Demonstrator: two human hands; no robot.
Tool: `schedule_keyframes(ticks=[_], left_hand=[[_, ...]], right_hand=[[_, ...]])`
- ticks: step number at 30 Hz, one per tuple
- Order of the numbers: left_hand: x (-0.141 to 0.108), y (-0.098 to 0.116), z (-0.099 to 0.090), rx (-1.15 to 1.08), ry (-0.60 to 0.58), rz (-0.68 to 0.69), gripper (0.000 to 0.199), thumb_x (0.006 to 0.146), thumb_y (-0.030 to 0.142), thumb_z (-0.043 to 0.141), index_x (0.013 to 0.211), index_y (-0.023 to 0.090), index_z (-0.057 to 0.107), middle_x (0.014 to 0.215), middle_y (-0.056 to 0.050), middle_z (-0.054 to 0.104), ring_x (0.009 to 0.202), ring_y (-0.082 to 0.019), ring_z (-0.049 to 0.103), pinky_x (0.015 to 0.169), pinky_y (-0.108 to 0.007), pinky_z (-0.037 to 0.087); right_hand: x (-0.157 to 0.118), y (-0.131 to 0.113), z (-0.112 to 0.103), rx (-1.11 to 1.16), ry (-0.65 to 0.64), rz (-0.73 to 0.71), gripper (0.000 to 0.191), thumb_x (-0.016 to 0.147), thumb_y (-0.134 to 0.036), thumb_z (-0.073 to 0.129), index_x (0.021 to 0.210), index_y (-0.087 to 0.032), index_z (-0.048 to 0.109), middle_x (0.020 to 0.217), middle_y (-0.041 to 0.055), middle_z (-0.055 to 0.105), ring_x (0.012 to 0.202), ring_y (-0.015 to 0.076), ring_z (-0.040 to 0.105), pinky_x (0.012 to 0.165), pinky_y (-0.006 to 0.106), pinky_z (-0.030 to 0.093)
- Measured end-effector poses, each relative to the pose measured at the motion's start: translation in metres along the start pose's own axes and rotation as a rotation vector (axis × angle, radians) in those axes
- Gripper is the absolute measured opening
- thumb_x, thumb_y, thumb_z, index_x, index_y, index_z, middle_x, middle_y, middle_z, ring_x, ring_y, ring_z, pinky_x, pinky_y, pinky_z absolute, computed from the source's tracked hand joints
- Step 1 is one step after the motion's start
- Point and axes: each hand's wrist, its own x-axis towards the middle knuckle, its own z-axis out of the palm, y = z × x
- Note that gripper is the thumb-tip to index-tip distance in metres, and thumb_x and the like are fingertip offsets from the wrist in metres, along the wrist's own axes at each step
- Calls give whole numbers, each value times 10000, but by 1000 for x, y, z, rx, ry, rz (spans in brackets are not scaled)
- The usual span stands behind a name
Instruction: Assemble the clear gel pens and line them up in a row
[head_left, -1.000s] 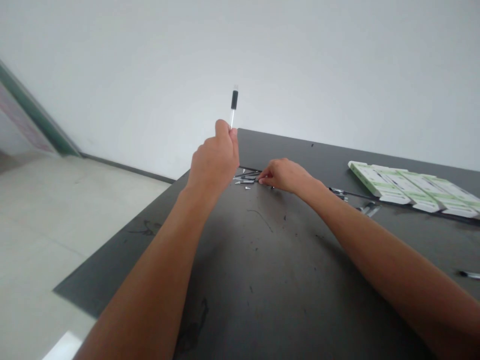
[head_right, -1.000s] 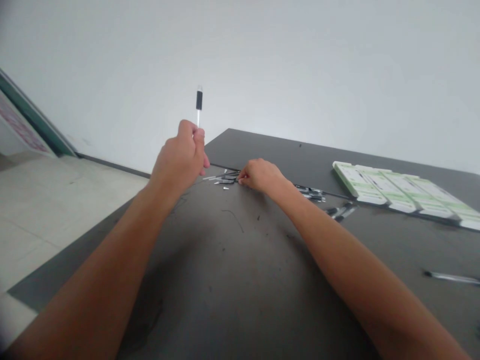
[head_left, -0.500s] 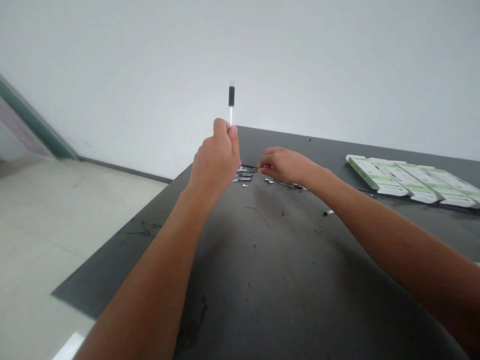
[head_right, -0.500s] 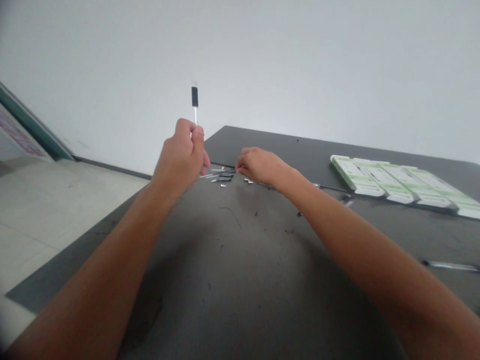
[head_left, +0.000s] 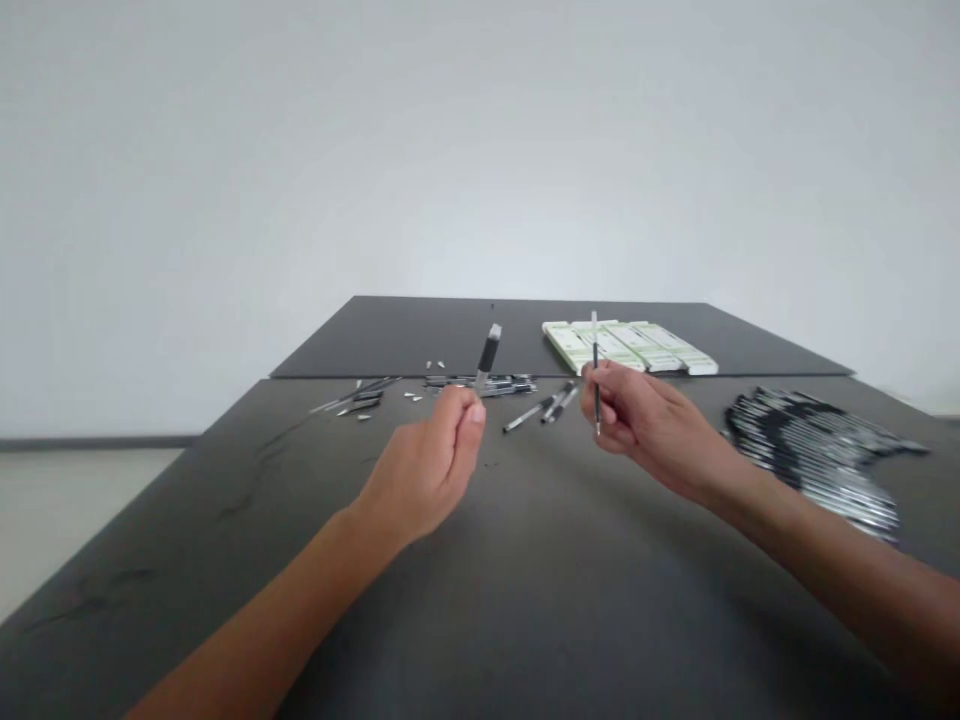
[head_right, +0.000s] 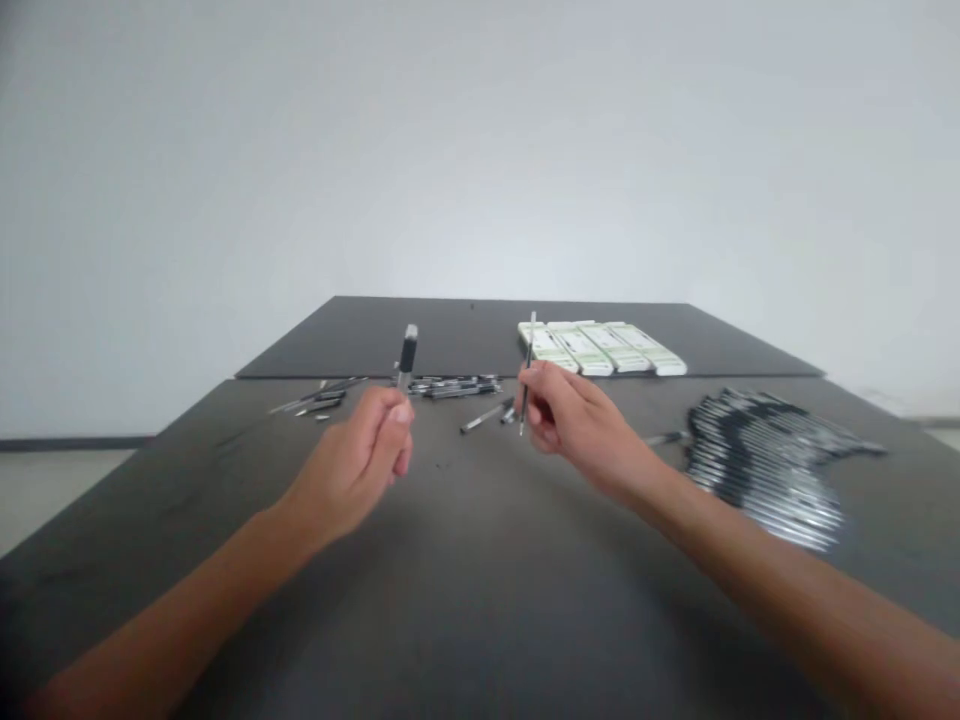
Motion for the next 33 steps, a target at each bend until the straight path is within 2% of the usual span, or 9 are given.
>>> schedule_keyframes(ticks=[6, 9, 14, 17, 20, 22, 24, 29, 33], left_hand=[[-19, 13, 37, 6, -278, 54, 282, 1157, 436, 269, 1056, 265, 468, 641, 67, 601, 559, -197, 634, 603, -310, 412], [-24, 18, 47, 6, -372, 62, 289, 1151, 426, 269, 1014, 267, 467, 635, 66, 606, 560, -195, 632, 608, -310, 409], [-29, 22, 51, 27, -443, 35, 250, 1140, 392, 284, 1021, 266, 464, 649, 62, 621, 570, -190, 630, 603, -304, 414], [-30, 23, 50, 21, -471, 47, 244, 1141, 376, 287, 1021, 266, 468, 649, 68, 618, 561, -182, 625, 589, -295, 407], [-32, 27, 51, 18, -494, 70, 236, 1136, 359, 302, 1007, 265, 475, 644, 69, 621, 557, -177, 622, 593, -296, 411], [-33, 30, 51, 19, -504, 79, 239, 1132, 360, 307, 997, 264, 480, 641, 66, 624, 554, -177, 620, 597, -298, 414], [-33, 32, 51, 15, -516, 85, 247, 1129, 366, 306, 988, 264, 481, 637, 63, 628, 550, -178, 622, 595, -299, 410], [-34, 31, 53, 18, -531, 109, 253, 1130, 367, 315, 980, 261, 490, 645, 53, 646, 555, -182, 628, 584, -297, 382], [-34, 28, 54, 28, -561, 128, 319, 1141, 389, 312, 932, 255, 512, 679, 35, 674, 575, -189, 635, 592, -304, 378]], right_hand=[[-58, 11, -20, 615, 36, 272, 309, 915, -505, 831, 961, -228, 702, 1050, 22, 699, 817, 124, 608, 691, 235, 504], [-63, 21, -24, 747, 15, 315, 278, 881, -441, 889, 934, -208, 748, 945, -2, 705, 752, 88, 579, 672, 183, 501], [-67, 28, -33, 873, -45, 401, 526, 836, -261, 923, 1327, -323, 744, 790, -56, 703, 585, 67, 492, 571, 162, 470], [-66, 29, -40, 885, -20, 399, 289, 846, -249, 859, 1132, -275, 823, 741, -36, 725, 539, 73, 487, 534, 167, 478], [-63, 25, -49, 875, -80, 377, 256, 895, -375, 744, 1081, -231, 846, 1111, 68, 838, 629, 118, 632, 564, 230, 556], [-62, 22, -55, 854, -146, 317, 355, 891, -396, 728, 1193, -239, 828, 1424, 84, 753, 742, 152, 712, 580, 256, 580], [-62, 20, -58, 786, -129, 238, 382, 847, -325, 814, 1226, -277, 813, 1526, 48, 691, 754, 129, 720, 530, 219, 539], [-64, 15, -54, 613, 114, 55, 172, 972, -453, 778, 1056, -308, 817, 1014, -13, 837, 399, 29, 408, 341, 226, 227], [-70, 7, -49, 541, 239, -77, 280, 1031, -516, 683, 872, -288, 721, 651, -31, 714, 324, 62, 240, 335, 304, 89]])
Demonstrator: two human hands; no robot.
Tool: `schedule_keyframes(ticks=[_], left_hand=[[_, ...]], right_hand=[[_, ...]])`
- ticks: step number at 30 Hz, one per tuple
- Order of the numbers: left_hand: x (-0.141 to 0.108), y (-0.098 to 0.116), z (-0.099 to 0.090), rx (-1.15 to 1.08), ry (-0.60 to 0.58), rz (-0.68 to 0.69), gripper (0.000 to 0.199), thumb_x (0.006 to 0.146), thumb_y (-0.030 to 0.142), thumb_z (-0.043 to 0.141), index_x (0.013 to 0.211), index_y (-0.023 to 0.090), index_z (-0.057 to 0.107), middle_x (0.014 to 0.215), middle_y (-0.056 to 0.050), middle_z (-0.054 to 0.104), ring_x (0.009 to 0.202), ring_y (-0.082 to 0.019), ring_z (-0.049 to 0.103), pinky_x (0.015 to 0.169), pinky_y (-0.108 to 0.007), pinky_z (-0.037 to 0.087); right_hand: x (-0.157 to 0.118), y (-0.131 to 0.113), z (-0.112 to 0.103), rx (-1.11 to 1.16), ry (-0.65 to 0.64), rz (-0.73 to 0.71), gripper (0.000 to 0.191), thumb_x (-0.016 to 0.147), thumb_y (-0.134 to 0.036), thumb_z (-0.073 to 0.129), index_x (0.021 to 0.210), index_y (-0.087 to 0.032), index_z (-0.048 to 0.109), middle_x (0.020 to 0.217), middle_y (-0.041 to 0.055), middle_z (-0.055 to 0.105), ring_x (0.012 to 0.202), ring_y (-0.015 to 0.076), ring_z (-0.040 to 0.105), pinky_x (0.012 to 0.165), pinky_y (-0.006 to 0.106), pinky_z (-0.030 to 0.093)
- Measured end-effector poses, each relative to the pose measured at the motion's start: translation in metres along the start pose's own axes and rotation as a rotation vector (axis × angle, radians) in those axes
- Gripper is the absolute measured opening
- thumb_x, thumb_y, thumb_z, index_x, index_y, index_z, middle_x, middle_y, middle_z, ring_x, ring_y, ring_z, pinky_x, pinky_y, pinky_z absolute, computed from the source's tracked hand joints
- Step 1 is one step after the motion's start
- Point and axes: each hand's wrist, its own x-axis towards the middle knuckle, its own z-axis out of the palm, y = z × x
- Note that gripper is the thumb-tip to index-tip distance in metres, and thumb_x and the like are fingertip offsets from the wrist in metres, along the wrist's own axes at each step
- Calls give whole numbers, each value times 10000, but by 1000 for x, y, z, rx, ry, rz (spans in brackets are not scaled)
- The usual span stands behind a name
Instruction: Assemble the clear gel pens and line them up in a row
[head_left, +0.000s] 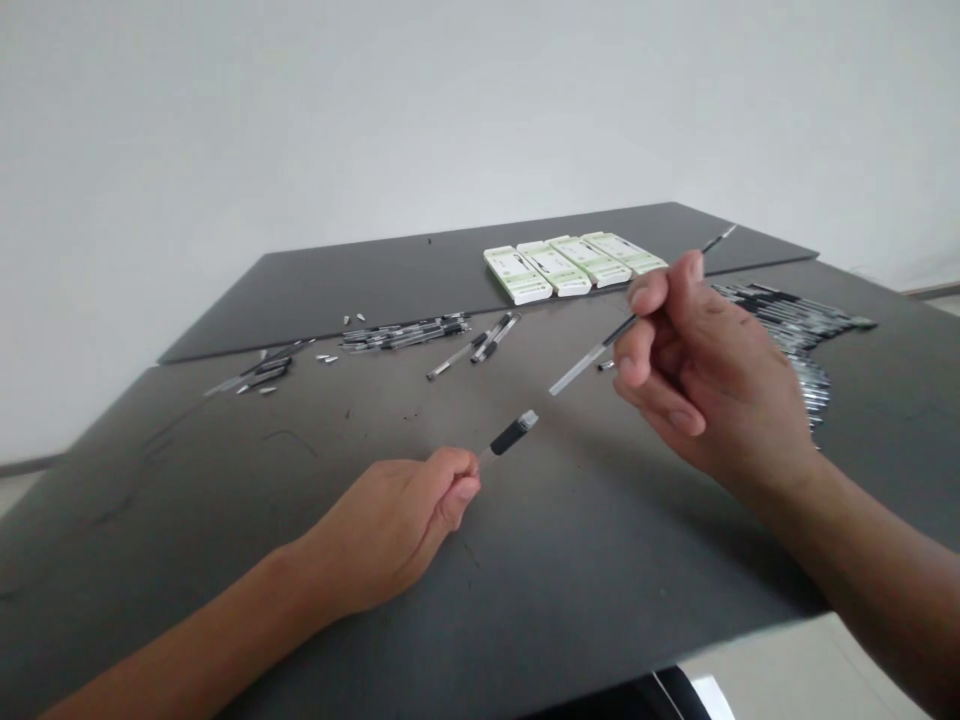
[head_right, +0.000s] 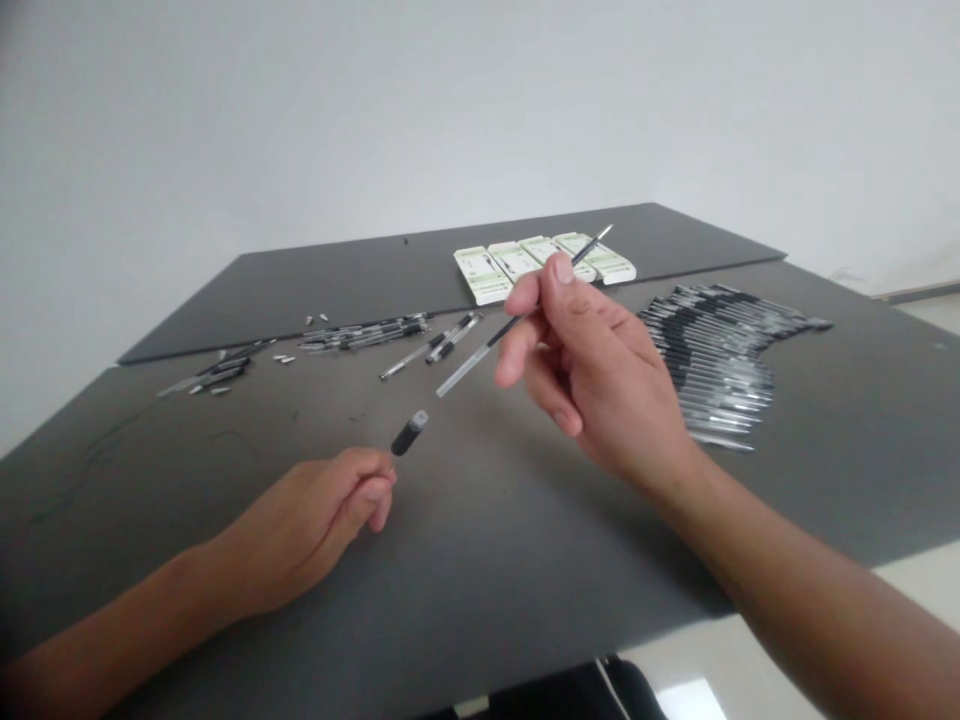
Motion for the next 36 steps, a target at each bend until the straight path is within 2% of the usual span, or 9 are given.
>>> schedule_keyframes(ticks=[3, 9, 15, 20, 27, 36], left_hand=[[1, -1, 0, 23, -29, -2, 370, 1144, 408, 310, 881, 253, 520, 698, 20, 678, 600, -201, 646, 602, -314, 378], [1, 0, -2, 17, -42, 14, 389, 1142, 383, 342, 834, 247, 538, 703, 24, 677, 605, -199, 646, 602, -312, 376], [-1, 1, -2, 11, -25, 33, 330, 1135, 305, 372, 871, 232, 555, 731, 47, 684, 614, -168, 653, 611, -286, 389], [-2, 1, -2, 30, -14, 55, 304, 1133, 272, 377, 890, 229, 556, 732, 61, 684, 613, -151, 659, 613, -269, 405], [0, 0, -2, 62, 28, 77, 272, 1126, 239, 387, 914, 230, 557, 661, 90, 617, 512, -123, 581, 565, -242, 392], [0, 1, -3, 89, 38, 101, 243, 1124, 220, 392, 929, 235, 537, 689, 90, 662, 529, -125, 625, 574, -238, 430]], right_hand=[[-9, -3, 5, -64, 2, -40, 346, 1067, -551, 607, 834, -300, 661, 615, -25, 693, 314, 94, 284, 299, 304, 120], [-20, -4, 11, -147, 18, -109, 337, 1035, -576, 650, 811, -325, 660, 617, -5, 666, 355, 130, 413, 277, 302, 195], [-18, 1, 8, -123, -48, -140, 335, 1089, -505, 588, 833, -301, 662, 626, -26, 668, 348, 110, 406, 251, 254, 213], [-19, 3, 7, -116, -57, -144, 330, 1114, -455, 550, 852, -296, 672, 649, -25, 658, 384, 113, 462, 246, 233, 221], [-20, 4, 6, -116, -51, -134, 333, 1116, -465, 552, 868, -282, 680, 683, -26, 642, 424, 92, 528, 263, 189, 264], [-16, 4, 9, -125, -31, -121, 356, 1099, -510, 583, 853, -263, 654, 699, -35, 634, 421, 70, 522, 265, 171, 247]])
